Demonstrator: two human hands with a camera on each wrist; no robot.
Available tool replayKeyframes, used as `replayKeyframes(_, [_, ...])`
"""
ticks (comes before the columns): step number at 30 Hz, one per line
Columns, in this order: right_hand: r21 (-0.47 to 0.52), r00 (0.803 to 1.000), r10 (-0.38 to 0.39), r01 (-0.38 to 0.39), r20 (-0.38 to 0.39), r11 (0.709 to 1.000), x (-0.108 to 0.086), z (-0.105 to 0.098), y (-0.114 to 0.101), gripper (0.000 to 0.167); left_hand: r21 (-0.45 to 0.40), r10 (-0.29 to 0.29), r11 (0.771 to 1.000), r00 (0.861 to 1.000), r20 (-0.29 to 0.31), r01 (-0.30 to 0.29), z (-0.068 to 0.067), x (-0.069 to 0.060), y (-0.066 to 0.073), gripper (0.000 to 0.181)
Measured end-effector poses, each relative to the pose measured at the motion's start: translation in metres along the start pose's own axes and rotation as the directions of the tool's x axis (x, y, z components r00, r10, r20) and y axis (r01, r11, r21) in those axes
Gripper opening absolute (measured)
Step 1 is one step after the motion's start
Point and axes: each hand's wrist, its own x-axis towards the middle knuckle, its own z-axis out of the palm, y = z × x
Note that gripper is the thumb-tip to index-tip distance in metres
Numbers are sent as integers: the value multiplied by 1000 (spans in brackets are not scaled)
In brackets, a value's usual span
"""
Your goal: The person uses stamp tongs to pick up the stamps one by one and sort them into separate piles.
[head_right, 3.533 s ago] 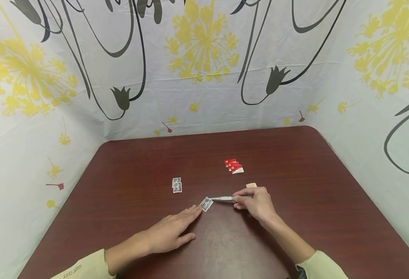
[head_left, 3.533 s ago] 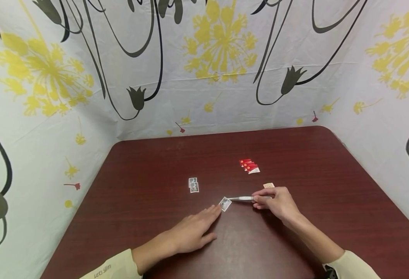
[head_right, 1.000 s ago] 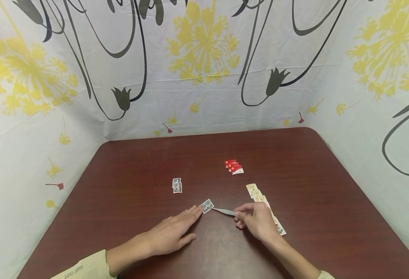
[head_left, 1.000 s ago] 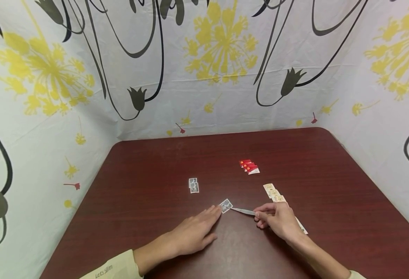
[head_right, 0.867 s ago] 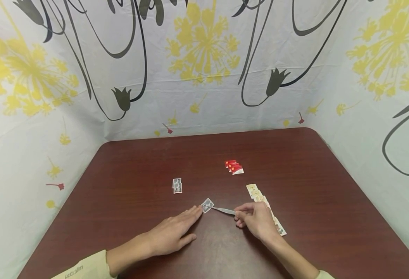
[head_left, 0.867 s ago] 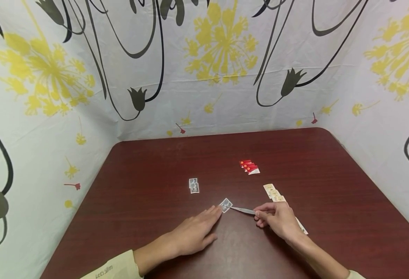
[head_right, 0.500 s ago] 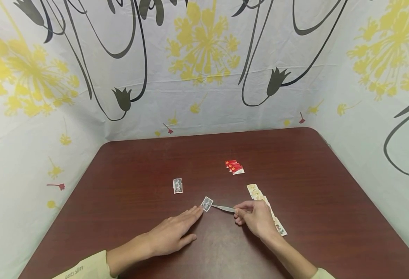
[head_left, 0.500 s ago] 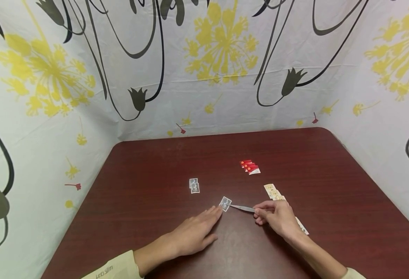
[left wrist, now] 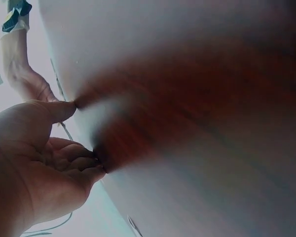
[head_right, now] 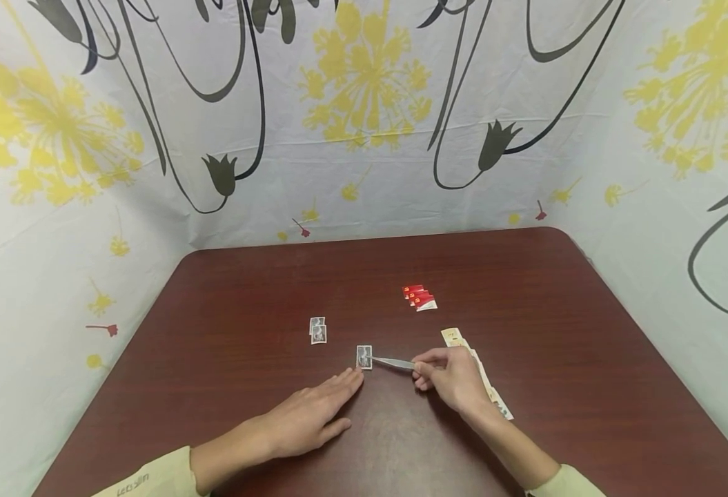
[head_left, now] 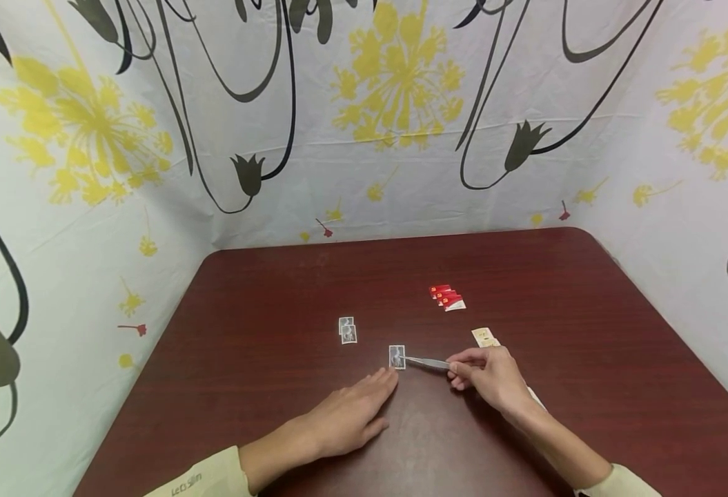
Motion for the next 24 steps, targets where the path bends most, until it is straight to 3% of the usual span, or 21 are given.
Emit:
replayKeyframes(12, [37, 996, -47, 45, 72, 998, 28, 14, -22, 14, 15, 4, 1000, 1000, 8, -4, 0, -2, 2, 69])
replayKeyframes(24, [156, 993, 62, -77, 100, 985, 56, 43, -26, 15, 43, 21, 999, 1000, 0, -21, -1, -2, 2, 68])
